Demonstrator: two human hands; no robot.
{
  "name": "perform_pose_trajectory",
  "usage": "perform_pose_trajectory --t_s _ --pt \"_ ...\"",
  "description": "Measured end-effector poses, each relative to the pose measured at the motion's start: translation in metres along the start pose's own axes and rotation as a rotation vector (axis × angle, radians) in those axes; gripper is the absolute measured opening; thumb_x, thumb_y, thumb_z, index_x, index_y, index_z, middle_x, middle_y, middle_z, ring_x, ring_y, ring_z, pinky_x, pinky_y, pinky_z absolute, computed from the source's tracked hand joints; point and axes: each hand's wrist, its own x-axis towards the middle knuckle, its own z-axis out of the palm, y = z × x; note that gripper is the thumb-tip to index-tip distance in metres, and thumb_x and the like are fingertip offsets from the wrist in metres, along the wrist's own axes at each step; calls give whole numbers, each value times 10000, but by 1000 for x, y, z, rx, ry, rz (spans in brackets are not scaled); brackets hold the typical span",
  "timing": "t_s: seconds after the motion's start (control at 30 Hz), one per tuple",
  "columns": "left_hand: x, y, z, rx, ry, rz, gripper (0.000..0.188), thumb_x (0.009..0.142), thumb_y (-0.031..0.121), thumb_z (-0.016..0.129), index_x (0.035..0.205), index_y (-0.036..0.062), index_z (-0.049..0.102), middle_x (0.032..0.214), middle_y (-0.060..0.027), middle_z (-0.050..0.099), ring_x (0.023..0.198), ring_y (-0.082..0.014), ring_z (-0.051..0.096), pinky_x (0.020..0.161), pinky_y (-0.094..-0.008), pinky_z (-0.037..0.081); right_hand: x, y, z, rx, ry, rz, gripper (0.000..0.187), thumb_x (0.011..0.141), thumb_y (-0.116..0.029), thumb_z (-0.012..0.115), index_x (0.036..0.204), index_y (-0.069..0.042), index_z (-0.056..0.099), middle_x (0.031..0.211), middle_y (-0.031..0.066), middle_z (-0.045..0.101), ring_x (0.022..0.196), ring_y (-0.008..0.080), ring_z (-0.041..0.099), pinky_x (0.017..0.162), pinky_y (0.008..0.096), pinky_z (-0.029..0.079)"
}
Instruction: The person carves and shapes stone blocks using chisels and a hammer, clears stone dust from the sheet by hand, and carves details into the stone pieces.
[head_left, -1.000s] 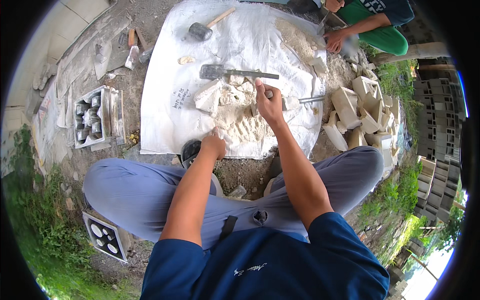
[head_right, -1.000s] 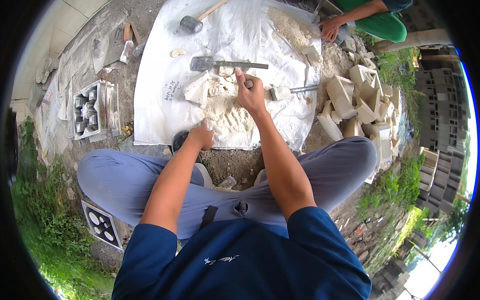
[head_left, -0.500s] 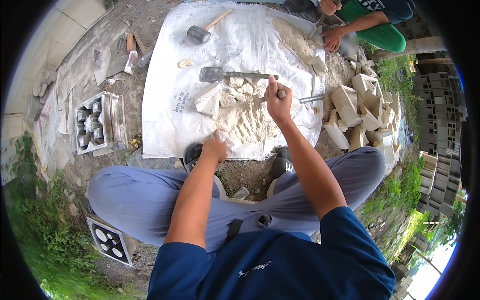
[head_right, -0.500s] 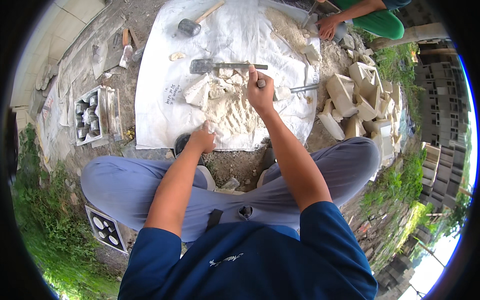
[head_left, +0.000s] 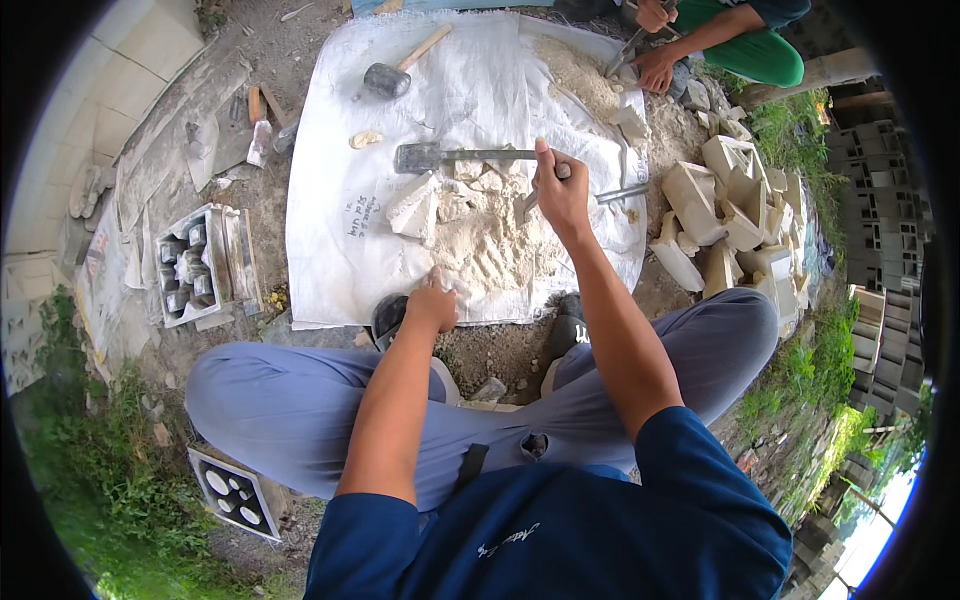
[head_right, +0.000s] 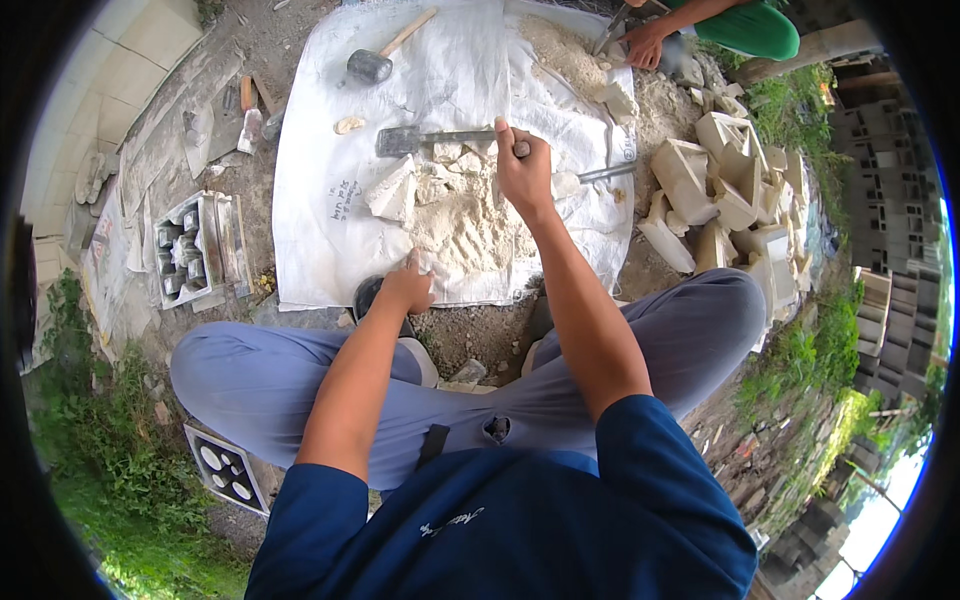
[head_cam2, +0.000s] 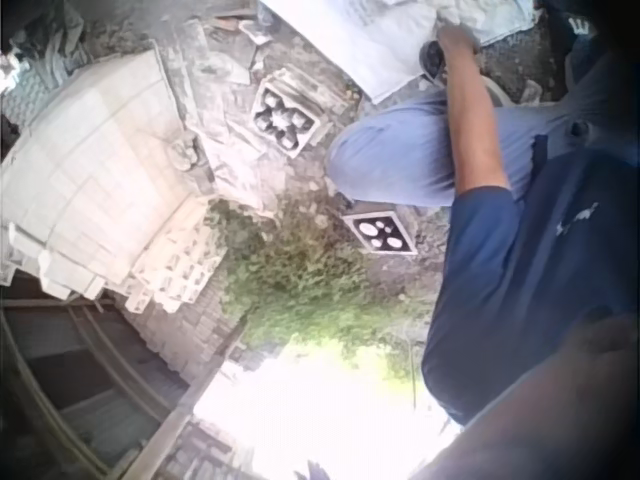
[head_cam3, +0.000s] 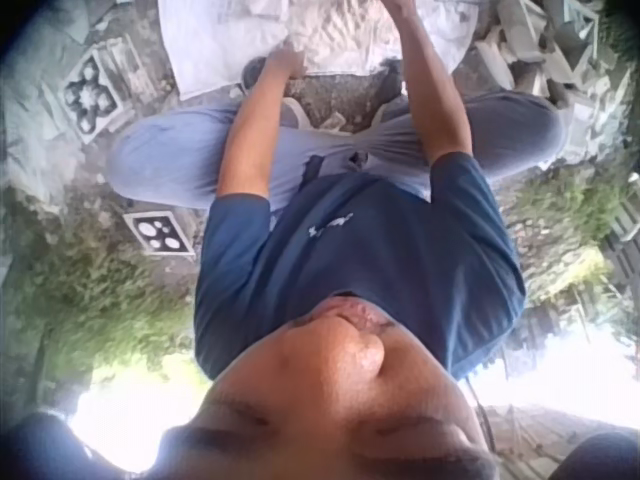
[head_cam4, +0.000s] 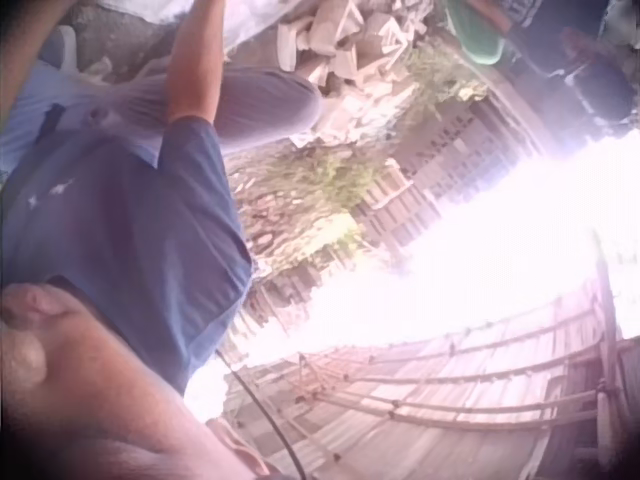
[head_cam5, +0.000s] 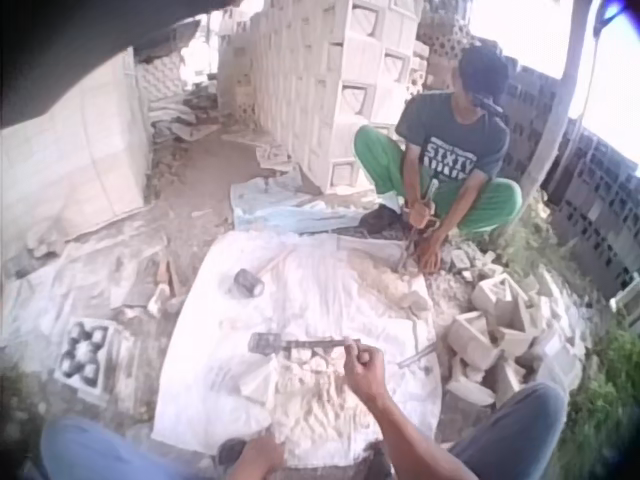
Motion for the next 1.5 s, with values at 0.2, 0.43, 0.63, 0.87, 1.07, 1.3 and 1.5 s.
perform_pose_trajectory --t_s 0.2,0.43,0.63,0.87,1.07,1.3,1.5 --pt "1 3 -1 40 -22 11 656 945 469 555 1515 165 440 1632 -308 66 1465 -444 308 1121 -486 397 -1 31 -1 -53 -57 -25 502 1054 -323 554 628 -77 458 542 -55 401 488 49 345 439 269 273" --pt "1 12 -12 64 -41 -3 648 957 467 554 1510 150 443 1628 -321 56 1468 -455 294 1141 -482 369 -8 31 1 10 51 -79 543 1050 -328 558 618 -15 459 539 -62 345 547 53 272 474 309 230" --pt "-2 3 -1 3 -20 28 654 950 456 569 1514 152 437 1624 -330 54 1471 -445 295 1131 -483 381 1 4 3 64 68 -8 520 1050 -336 558 619 -52 494 540 -44 421 500 46 353 456 270 276" --pt "4 -4 -2 44 17 25 656 949 453 564 1522 164 427 1628 -320 64 1458 -438 326 1112 -485 404 -6 26 7 11 24 0 500 1049 -307 556 664 10 520 545 -50 357 546 56 292 476 309 226" --pt "2 4 -7 38 -10 -14 677 948 458 570 1542 182 396 1638 -300 39 1493 -421 260 1140 -487 368 -19 35 12 -96 21 -115 514 1055 -326 545 654 -9 485 550 -48 339 568 52 269 483 305 225" --pt "-7 1 -5 22 -14 9 683 955 454 551 1557 191 367 1639 -299 25 1501 -418 241 1159 -463 350 -15 -2 14 121 102 -41 479 1051 -276 561 658 -6 514 562 -75 336 571 45 274 491 287 216" --pt "-4 0 -2 5 -50 16 670 948 453 560 1540 183 399 1637 -302 41 1479 -436 284 1143 -472 371 -11 13 13 139 119 -42 504 1042 -251 573 628 -5 425 566 -68 324 583 54 267 495 295 210"
